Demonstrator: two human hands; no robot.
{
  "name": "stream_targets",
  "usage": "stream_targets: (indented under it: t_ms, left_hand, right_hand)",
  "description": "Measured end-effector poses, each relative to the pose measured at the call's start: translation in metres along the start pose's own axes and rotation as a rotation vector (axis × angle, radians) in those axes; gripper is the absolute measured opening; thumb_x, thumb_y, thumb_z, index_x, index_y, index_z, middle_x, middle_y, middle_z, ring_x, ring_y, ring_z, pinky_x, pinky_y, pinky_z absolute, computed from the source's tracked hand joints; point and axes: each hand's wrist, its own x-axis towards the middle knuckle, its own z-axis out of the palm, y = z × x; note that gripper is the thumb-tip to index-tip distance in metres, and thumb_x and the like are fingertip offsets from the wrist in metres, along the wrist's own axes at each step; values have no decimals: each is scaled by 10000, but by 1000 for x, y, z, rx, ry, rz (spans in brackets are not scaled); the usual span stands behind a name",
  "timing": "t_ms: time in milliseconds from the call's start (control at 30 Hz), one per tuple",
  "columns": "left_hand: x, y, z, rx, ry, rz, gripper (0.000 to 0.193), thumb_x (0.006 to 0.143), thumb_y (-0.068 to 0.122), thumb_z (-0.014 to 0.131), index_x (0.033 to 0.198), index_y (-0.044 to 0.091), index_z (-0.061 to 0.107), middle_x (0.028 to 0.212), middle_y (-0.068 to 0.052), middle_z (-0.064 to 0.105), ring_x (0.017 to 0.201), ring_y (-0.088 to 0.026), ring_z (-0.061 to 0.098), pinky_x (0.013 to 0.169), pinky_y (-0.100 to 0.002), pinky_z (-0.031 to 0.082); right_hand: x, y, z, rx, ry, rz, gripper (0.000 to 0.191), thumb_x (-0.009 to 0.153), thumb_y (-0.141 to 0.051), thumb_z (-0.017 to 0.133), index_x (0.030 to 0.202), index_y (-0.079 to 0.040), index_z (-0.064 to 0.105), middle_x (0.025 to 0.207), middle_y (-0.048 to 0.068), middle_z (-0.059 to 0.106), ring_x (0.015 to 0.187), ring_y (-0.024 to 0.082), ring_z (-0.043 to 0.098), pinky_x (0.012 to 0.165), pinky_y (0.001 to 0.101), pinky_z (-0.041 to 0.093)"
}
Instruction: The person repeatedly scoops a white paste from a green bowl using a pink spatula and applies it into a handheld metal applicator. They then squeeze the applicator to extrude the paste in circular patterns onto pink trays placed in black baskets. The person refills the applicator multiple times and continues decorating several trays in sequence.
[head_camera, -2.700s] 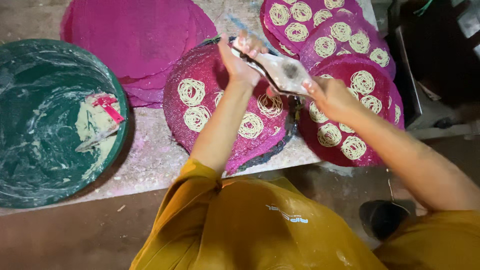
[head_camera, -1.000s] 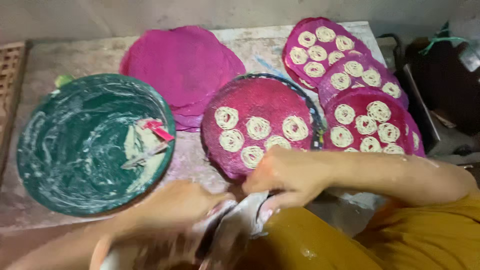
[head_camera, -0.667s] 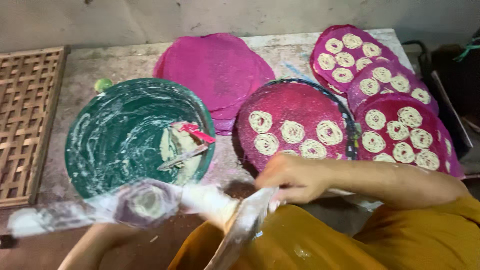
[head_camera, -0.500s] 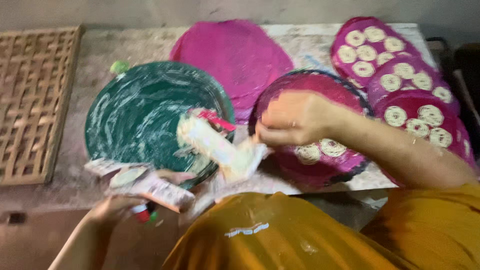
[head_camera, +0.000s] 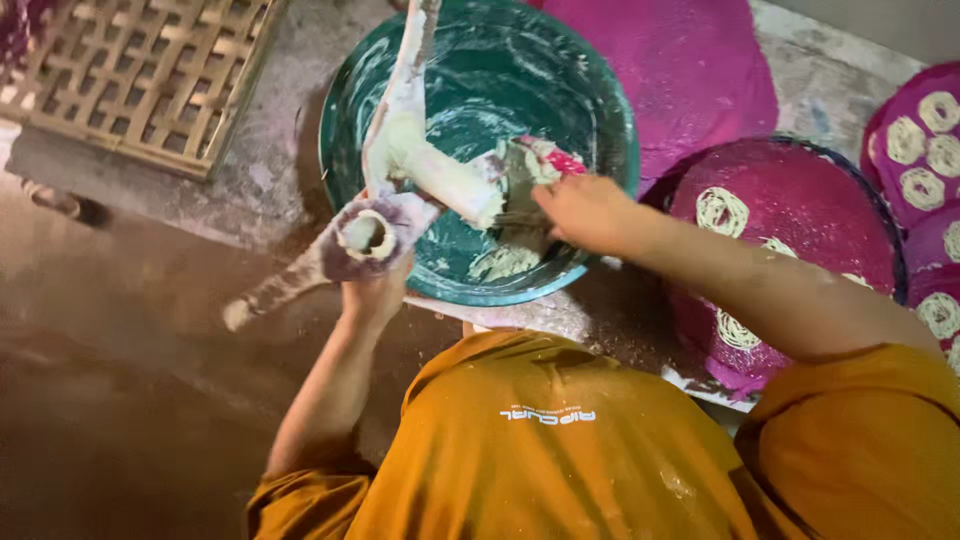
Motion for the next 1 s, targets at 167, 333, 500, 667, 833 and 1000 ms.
stream_targets:
  t_ms: [167,333,500,667,833,1000]
  left_hand:
    - [-5,-23,10,129,143,110,447,918,4,793,1297,-44,561,1105,-112,645,969,-157,610,845,-281,486]
    - [-5,-22,17,234,159,174,584,884,12,831,1381,-49,532,1229,-135,659,1090,-167,642,958,-286,501]
    - [-7,-22,19,296,233,111,704,835,10,869,1440,-65,517,1334,-169,659,1175,-177,656,1024,-282,507]
    - [-8,-22,19,16,194,73,663,880,28,849,1454,-48,525,1365,-142,660,1197,-159,662,1055,-275,517]
    - [-5,-17,17,159,195,116,643,899,36,851,1455,-36,538,1384,-130,658,1211,-148,657,1064,-266,513]
    - [-7,-20,15,120,188,123,611,933,43,842,1466,-22,550,1422,-118,652,1230,-137,650,1080,-255,510]
  right_hand:
    - [8,13,12,-57,-94,-55,199,902,-118,541,1075,-25,573,903,159,704,794,353,724,635,470,583]
    - [-20,18,-34,-133,-319,120,207,959,-167,504,1142,-102,576,803,120,723,720,334,728,598,464,579]
    - [-24,-9,-16,-196,-491,126,583,957,-115,477,1537,-126,414,806,97,715,663,274,740,545,417,590]
    - [-24,-25,18,-72,-489,103,556,922,-102,492,1476,-138,461,757,109,732,668,311,729,571,453,574]
    - [-50,-26,-13,95,-472,120,512,963,-167,465,1449,-318,527,834,110,718,677,315,713,572,464,563]
    - [-50,-23,-47,-150,-677,139,549,980,-124,442,1485,-339,428,863,68,714,714,271,731,566,433,591]
